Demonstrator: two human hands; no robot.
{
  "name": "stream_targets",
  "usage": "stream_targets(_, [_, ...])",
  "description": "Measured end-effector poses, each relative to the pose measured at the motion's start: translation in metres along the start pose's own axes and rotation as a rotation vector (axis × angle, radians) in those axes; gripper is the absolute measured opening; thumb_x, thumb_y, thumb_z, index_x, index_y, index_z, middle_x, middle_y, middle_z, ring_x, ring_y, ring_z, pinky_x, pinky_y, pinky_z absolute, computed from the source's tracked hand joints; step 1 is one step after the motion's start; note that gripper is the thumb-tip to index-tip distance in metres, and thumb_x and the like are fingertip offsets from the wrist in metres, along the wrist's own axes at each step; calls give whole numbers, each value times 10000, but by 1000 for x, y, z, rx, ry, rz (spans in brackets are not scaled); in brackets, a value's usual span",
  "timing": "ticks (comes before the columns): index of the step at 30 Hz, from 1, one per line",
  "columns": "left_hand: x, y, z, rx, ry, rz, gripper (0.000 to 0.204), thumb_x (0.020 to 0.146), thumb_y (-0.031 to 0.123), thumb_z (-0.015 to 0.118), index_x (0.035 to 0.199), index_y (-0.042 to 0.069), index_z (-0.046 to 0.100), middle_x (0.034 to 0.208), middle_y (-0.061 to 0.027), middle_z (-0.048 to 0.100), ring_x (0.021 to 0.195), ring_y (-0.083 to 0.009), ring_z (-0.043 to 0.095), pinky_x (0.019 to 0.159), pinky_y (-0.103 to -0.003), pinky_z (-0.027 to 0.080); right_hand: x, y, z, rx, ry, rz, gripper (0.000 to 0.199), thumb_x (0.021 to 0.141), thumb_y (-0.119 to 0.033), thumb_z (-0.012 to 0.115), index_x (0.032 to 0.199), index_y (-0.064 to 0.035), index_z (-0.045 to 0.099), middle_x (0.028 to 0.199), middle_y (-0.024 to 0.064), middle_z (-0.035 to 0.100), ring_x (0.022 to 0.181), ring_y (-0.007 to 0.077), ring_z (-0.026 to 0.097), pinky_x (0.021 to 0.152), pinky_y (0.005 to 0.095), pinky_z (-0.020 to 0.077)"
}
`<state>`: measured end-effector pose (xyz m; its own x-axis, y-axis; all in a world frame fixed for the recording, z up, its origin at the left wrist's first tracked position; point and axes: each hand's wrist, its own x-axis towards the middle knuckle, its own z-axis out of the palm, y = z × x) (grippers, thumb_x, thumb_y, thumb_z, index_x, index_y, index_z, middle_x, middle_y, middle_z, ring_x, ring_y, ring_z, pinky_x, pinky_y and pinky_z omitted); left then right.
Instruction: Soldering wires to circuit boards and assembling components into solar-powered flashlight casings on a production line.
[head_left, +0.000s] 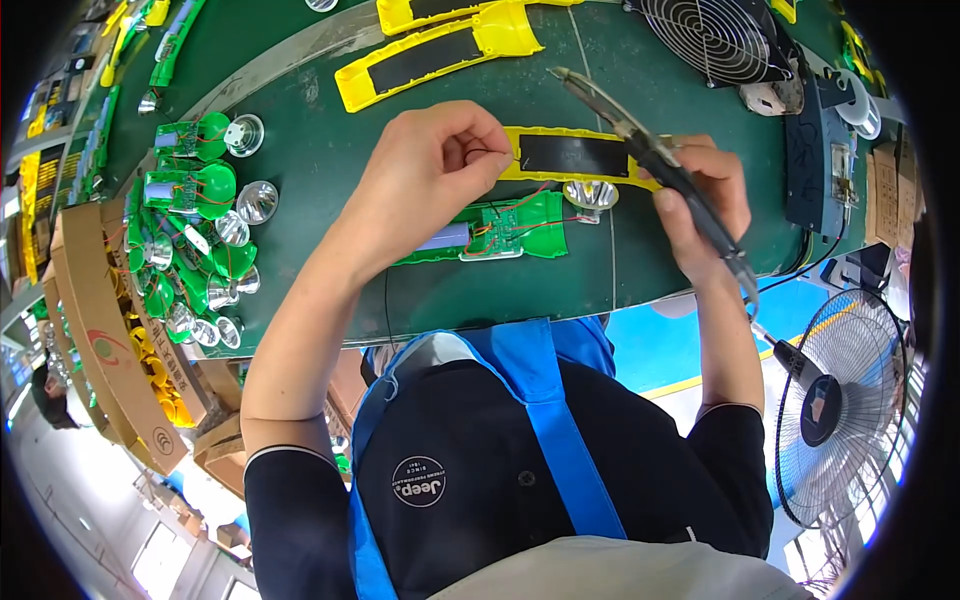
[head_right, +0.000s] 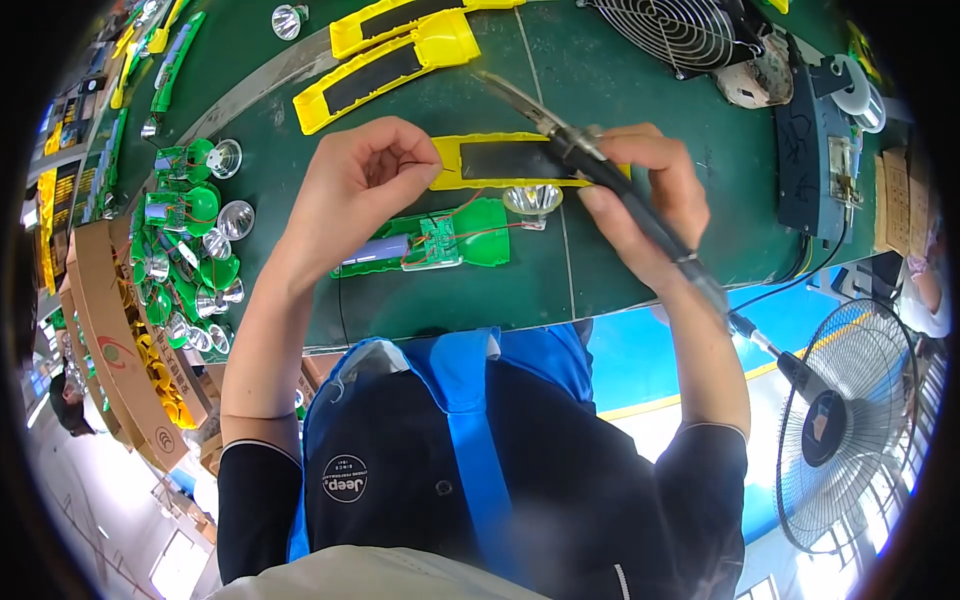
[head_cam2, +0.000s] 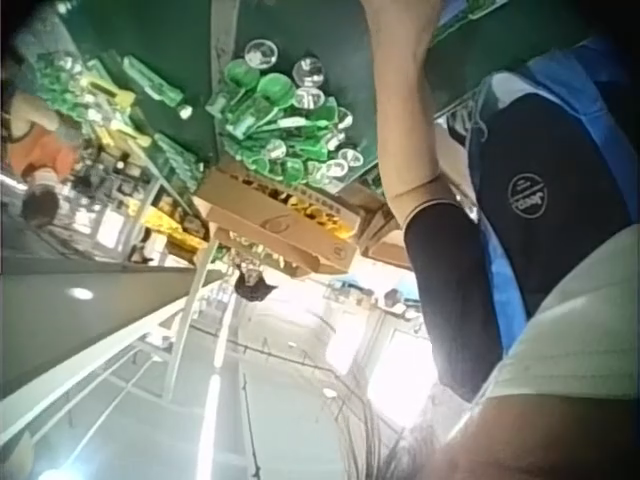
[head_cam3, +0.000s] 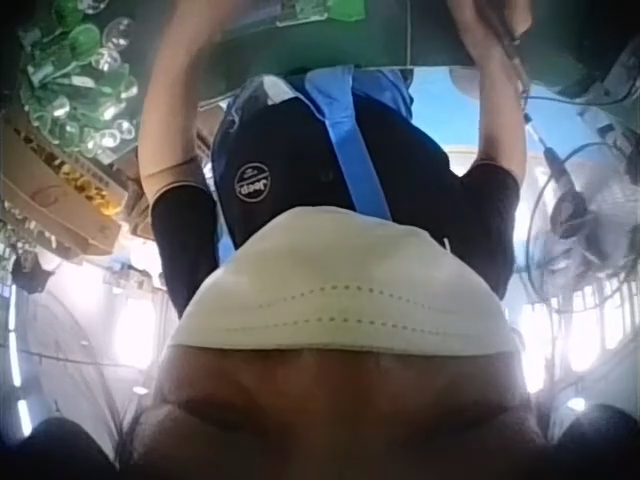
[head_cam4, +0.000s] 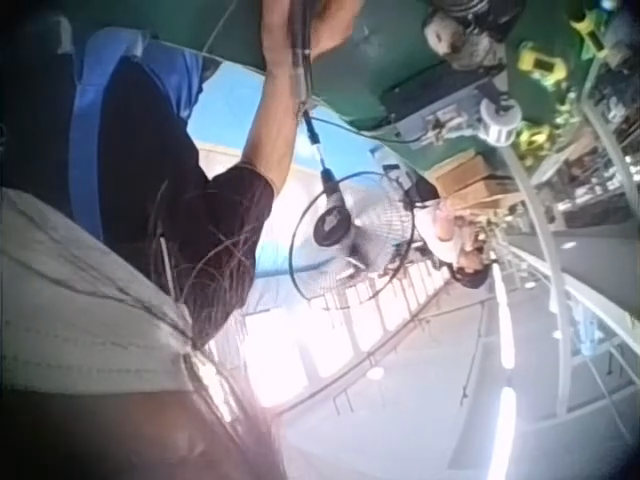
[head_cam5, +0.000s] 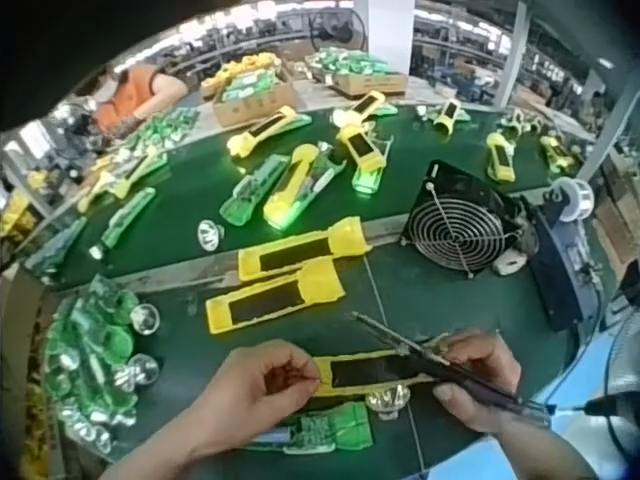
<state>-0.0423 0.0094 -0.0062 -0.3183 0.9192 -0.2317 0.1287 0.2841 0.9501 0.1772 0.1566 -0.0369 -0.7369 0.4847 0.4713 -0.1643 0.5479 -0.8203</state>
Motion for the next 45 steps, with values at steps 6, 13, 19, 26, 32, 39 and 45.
stream_targets(6, [18, 5, -6, 715, -21, 592, 72, 757, 46, 639, 792, 58, 577, 822, -13, 494, 787, -174, 489, 682, -308, 388, 12, -16, -14, 395, 75, 628, 239, 836, -223, 582, 896, -7, 499, 712, 66, 549, 643, 114, 534, 570, 238, 422])
stream_targets(13, [26, 7, -4, 865, -173, 563, 52, 767, 101, 618, 748, 89, 571, 841, -14, 521, 848, -197, 501, 758, -338, 335, 18, -12, -7, 330, 10, 765, 210, 826, -201, 584, 856, -5, 513, 681, 64, 559, 552, 92, 534, 486, 196, 410])
stream_targets(19, [26, 6, -3, 876, -155, 576, 21, 762, 98, 624, 747, 98, 609, 824, -18, 534, 838, -183, 530, 781, -344, 344, 22, -15, -5, 286, -9, 768, 182, 823, -164, 589, 847, 1, 517, 648, 63, 573, 537, 84, 545, 474, 185, 427])
stream_targets(26, [27, 8, -4, 925, -182, 589, 58, 770, 67, 598, 778, 70, 541, 857, -36, 518, 801, -221, 517, 779, -340, 331, 21, -13, -2, 282, -22, 714, 188, 824, -159, 610, 854, 5, 523, 656, 69, 582, 536, 88, 549, 483, 190, 436])
stream_targets(32, [25, 9, -3, 971, -157, 581, 31, 733, 68, 605, 747, 83, 628, 816, -26, 540, 840, -174, 539, 791, -340, 341, 11, -12, -9, 296, 58, 686, 233, 837, -199, 597, 900, 8, 512, 678, 83, 584, 564, 105, 555, 500, 210, 446])
stream_targets(39, [26, 9, -2, 956, -159, 599, 27, 743, 63, 610, 748, 87, 621, 812, -23, 538, 831, -171, 536, 786, -338, 337, 2, -10, -8, 344, 102, 657, 249, 843, -210, 590, 916, 14, 508, 686, 94, 582, 598, 120, 554, 558, 242, 463])
stream_targets(45, [27, 10, -1, 956, -158, 582, 25, 758, 67, 605, 753, 90, 613, 821, -17, 542, 825, -171, 535, 791, -338, 331, 3, -10, -8, 338, 92, 621, 215, 845, -183, 586, 906, 12, 518, 683, 86, 584, 586, 111, 554, 529, 222, 451])
